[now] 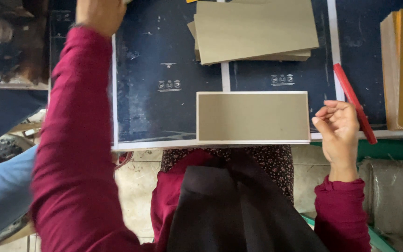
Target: Assembling booklets by picking up and stacking white embossed cards, grey cardboard backings, and gold decorative sheets.
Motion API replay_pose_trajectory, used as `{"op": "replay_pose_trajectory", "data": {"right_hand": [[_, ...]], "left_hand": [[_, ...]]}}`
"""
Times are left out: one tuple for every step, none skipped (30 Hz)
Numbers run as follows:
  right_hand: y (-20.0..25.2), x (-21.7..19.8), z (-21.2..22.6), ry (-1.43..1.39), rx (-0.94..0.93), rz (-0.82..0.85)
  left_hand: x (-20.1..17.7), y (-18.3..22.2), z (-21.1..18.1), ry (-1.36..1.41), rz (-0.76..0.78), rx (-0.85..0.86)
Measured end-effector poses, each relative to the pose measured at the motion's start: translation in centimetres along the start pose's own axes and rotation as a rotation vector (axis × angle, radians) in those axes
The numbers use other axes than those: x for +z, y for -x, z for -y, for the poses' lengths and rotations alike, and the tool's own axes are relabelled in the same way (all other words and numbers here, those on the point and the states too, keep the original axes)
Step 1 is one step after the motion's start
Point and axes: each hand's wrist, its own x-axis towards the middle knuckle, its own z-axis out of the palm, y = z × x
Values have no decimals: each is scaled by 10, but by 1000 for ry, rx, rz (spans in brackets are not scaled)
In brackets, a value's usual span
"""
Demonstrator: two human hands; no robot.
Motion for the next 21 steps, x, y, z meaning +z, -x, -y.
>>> {"op": "replay_pose_trajectory", "data": {"right_hand": [[0, -2, -1, -2, 0, 6], [-2, -3, -2, 4, 26, 1], [-5, -3, -3, 11, 52, -4], [-7, 6, 8, 5, 48, 7], [-8, 14, 19, 182, -24, 11], [-7, 23, 29, 359, -95, 14], [-7, 46, 57, 354, -99, 22], [-5, 69, 87, 359, -165, 114], [-2, 92, 116, 363, -230, 206], [1, 121, 124, 359, -235, 213], [5, 150, 133, 292, -322, 306], [10, 177, 143, 226, -404, 400], [16, 205, 139, 222, -406, 407], [21, 231, 135, 258, -532, 491], [26, 256, 131, 294, -659, 574], [28, 274, 129, 294, -660, 576], [30, 291, 127, 420, -748, 615], [32, 308, 126, 547, -832, 648], [35, 315, 123, 548, -832, 647], [37, 323, 120, 634, -823, 668], [38, 330, 117, 719, -813, 689]], "left_hand": [[-13, 14, -2, -8, 28, -10], [-23, 29, -7, -20, 51, -22], [-29, 39, -14, -31, 74, -34], [-47, 63, -33, -38, 73, -44], [-65, 86, -52, -2, 144, -60], [-82, 110, -73, 38, 215, -73], [-81, 128, -83, 33, 216, -82], [-80, 147, -94, 43, 247, -69], [-80, 166, -104, 53, 279, -57], [-75, 174, -108, 48, 277, -65], [-70, 181, -111, 135, 310, -146], [-65, 190, -116, 224, 343, -226], [-65, 192, -116, 222, 343, -234], [-64, 193, -117, 220, 333, -241], [-64, 193, -118, 219, 322, -248], [-65, 193, -118, 219, 321, -251], [-66, 192, -118, 228, 294, -248], [-67, 190, -117, 236, 269, -241], [-76, 187, -109, 237, 269, -240], [-85, 181, -101, 235, 201, -248], [-94, 175, -92, 233, 133, -257]]}}
